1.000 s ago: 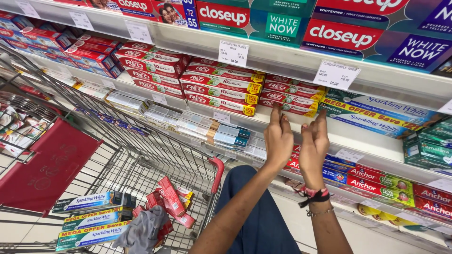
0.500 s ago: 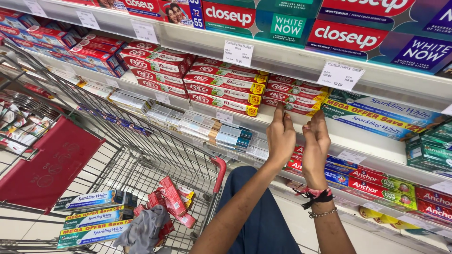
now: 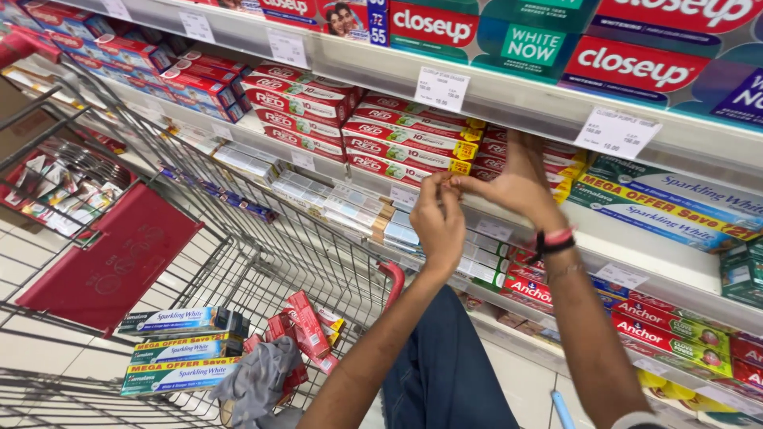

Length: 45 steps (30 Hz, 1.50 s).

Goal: Picking up boxes of toothpaste from a shelf, wiping them with a cleaning cloth, and placing them into a shopping cart.

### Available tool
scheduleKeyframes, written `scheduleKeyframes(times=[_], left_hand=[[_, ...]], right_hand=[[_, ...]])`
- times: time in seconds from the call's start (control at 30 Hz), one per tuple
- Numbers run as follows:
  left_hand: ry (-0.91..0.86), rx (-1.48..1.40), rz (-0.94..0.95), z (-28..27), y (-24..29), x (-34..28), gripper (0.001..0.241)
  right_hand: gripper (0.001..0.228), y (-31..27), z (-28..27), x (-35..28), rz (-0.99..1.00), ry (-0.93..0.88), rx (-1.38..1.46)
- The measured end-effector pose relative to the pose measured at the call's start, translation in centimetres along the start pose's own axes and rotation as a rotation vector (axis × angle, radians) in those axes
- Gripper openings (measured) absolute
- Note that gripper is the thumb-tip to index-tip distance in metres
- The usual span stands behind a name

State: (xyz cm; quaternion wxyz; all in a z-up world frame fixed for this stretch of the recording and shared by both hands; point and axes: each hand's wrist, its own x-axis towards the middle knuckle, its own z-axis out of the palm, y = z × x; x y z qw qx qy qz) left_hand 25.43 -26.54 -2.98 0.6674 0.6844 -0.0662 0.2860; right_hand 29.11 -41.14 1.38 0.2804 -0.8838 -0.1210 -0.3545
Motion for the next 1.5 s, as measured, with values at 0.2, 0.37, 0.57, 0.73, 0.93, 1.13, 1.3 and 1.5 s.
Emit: scheduleKeyframes(times=[0.2,0.37,0.57,0.73,0.93,1.13,1.3,1.5], left_hand=[[0.038,-0.026,-0.09,-2.3,-0.7,1.3,0.015],[0.05,-0.065,-0.104,-3.4,-0.6,2.1,0.017],[0.019,0.009,-0.063,-4.8,-0.8,2.7,0.019],[-0.051,0.126,0.014,-4.9,-1.5,2.8,0.025],[-0.095,0.101,-0.057,-4.2,-1.5,2.7,0.037],[-0.035,0.061,-0.106,-4.6,-0.8,3.6,0.045],[0.03,0.069,-0.109,-4.8,-3.1,6.5,0.067],[0.026,-0.004,-0.273,-6.6,-4.1,9.9,0.092]], right_hand=[[0.12,-1.4,-1.1,4.3,0.013,-0.432,-0.044],[0.114,-1.5,-1.2,4.4,-0.031,-0.444,-0.015],[0.114,-1.6,-0.8,4.2,0.004,-0.437,0.115],[0.115,-2.1,-1.0,4.1,0.015,-0.427,0.08],[0.125,-1.8,-0.3,3.2,-0.018,-0.388,-0.03],[0.138,-1.2,0.5,2.7,0.067,-0.392,-0.158],[0.117,-2.5,1.7,-3.6,0.086,-0.191,0.119],[0.106,-5.4,3.2,-7.4,0.194,-0.113,0.686]])
